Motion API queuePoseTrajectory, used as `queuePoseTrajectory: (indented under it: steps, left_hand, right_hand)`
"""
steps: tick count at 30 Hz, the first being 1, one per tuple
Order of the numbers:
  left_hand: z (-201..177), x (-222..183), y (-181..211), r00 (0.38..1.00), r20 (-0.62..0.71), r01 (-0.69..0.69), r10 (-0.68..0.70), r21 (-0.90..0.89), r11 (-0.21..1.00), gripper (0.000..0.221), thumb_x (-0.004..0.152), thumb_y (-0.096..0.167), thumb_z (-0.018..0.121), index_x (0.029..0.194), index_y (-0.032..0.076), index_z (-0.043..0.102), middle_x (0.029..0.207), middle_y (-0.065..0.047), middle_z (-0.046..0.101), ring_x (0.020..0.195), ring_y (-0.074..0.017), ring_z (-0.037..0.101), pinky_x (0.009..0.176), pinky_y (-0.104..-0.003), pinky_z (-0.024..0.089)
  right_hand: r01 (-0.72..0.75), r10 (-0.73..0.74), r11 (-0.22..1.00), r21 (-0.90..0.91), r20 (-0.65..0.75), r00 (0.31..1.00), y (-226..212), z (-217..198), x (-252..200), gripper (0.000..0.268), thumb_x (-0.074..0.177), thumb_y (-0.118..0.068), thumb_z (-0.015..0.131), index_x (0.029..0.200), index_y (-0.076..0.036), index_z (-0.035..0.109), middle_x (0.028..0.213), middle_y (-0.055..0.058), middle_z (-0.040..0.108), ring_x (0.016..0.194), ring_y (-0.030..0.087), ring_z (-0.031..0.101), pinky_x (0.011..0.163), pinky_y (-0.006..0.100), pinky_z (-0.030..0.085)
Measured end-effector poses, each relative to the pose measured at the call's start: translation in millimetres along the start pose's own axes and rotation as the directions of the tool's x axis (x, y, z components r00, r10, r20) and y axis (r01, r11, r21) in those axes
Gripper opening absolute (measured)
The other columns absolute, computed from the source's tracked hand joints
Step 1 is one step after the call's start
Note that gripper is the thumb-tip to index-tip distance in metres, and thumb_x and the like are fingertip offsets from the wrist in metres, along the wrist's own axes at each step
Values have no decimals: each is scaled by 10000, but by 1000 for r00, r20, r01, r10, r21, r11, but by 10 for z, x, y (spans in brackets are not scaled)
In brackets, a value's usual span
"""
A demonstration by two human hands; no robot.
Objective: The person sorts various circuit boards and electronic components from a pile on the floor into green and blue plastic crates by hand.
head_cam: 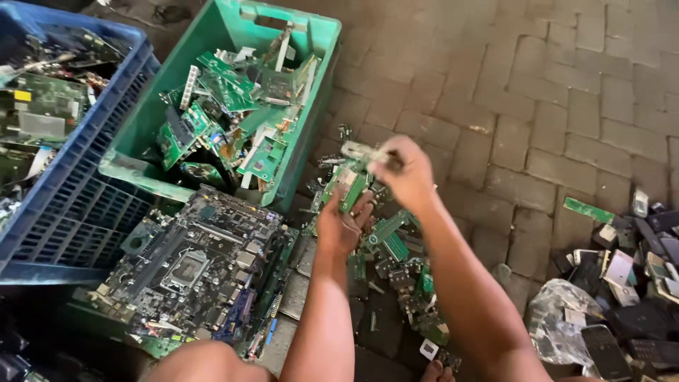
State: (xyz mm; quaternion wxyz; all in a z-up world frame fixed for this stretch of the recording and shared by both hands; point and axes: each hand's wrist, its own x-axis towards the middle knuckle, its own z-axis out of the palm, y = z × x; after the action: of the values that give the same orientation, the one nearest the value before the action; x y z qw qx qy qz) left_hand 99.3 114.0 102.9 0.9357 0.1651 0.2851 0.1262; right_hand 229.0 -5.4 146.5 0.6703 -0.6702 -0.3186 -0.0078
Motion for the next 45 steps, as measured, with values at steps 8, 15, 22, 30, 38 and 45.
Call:
queuePoseTrajectory:
  steps: [8,15,22,30,38,45]
  left_hand:
    - [-151,166,108,991,37,-123,125,-67,990,118,924,269,750,852,183,710,780,-40,713,599,-225,674,863,-499,665]
    - [-383,557,-37,978,-22,-206,205,-76,975,246,819,19,823,1039,104,754,973,-119,771,775,-272,724,740,-415,646]
    - [-207,348,135,952,-27,-307,306,-29,951,269,854,-11,775,1085,118,727,987,-121,763,815,-297,739,709,-427,666]
    - [-298,409,148,942,-67,-326,330,62,943,301,838,26,822,1106,116,716,990,-85,752,886,-282,754,802,-412,657]
    - [22,224,189,903,-82,-401,421,187,897,352,790,63,886,1099,189,771,914,1,753,803,-164,726,738,-346,624]
    - [106,78,274,889,-101,-432,446,131,892,382,770,17,882,1106,167,777,908,-17,748,793,-171,695,716,-355,584]
  right_hand:
    - [268,-138,946,-184,519,844,-117,172,-135,315,766,-168,904,1037,-109,755,1243,145,648,1186,374,644,1034,503,488]
    - [121,-28,960,-252,345,938,-245,259,-155,598,677,-288,995,1175,-100,722,1170,127,661,1117,344,688,958,438,577]
    - [43,57,930,-366,259,964,173,288,-222,295,860,-163,790,1144,-86,767,1125,164,756,1077,356,720,945,466,574]
    - [-525,566,752,400,18,824,114,456,-143,123,930,-86,652,1036,-24,662,911,173,687,690,296,752,585,397,676]
    - [-492,524,755,435,51,850,339,621,-173,204,865,24,659,1067,23,689,864,183,670,655,298,744,537,357,668]
    - [-468,489,769,435,71,869,314,796,-247,208,895,-14,759,1084,33,686,922,118,651,775,276,745,615,374,663]
